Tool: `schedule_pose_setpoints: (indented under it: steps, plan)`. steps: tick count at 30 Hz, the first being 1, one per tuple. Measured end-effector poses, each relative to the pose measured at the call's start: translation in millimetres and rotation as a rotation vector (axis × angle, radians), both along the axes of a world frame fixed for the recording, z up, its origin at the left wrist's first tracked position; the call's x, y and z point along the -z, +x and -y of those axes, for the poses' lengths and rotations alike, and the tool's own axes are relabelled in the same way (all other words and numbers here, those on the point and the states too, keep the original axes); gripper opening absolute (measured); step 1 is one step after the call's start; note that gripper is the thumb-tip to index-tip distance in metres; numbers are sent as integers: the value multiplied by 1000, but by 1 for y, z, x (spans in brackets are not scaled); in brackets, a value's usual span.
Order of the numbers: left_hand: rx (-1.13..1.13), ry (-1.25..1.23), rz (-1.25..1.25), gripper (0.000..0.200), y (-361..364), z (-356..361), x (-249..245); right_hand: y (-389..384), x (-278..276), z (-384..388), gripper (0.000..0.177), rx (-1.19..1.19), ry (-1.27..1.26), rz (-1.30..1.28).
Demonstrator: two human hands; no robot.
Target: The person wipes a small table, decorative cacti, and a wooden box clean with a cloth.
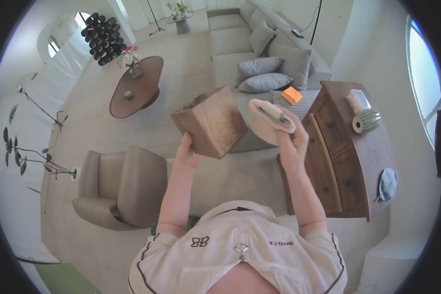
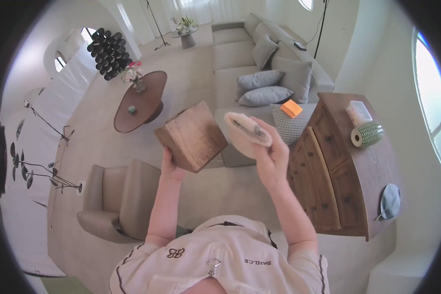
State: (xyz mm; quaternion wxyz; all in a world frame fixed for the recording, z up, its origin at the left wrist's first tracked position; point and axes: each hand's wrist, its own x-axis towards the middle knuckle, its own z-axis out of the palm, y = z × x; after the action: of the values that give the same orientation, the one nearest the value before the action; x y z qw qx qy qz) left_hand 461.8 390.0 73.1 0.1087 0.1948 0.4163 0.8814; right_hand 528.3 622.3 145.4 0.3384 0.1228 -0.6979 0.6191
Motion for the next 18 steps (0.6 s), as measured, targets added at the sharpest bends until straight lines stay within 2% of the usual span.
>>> schedule_pose_setpoints:
  steps: [3, 6, 9, 12, 15, 18]
  plan:
    - [-92, -15, 22, 86, 9, -19, -17, -1, 6, 22, 30, 48, -94, 48]
    - [-172, 74, 101, 81, 15, -38, -33, -5, 13, 38, 26, 111, -56, -90]
    - [-160, 159, 47, 76, 16, -51, -40, -2, 13, 50, 29, 121, 23, -173]
    - [-175, 131, -12, 78, 26, -62, -56, -2, 16, 60, 31, 148, 30, -238]
    - [-167, 172, 38, 79, 29, -65, -60, -6, 23, 69, 29, 199, 68, -405]
    - [-80, 345, 209, 82, 27, -60, -54, -10, 29, 76, 25, 133, 131, -648]
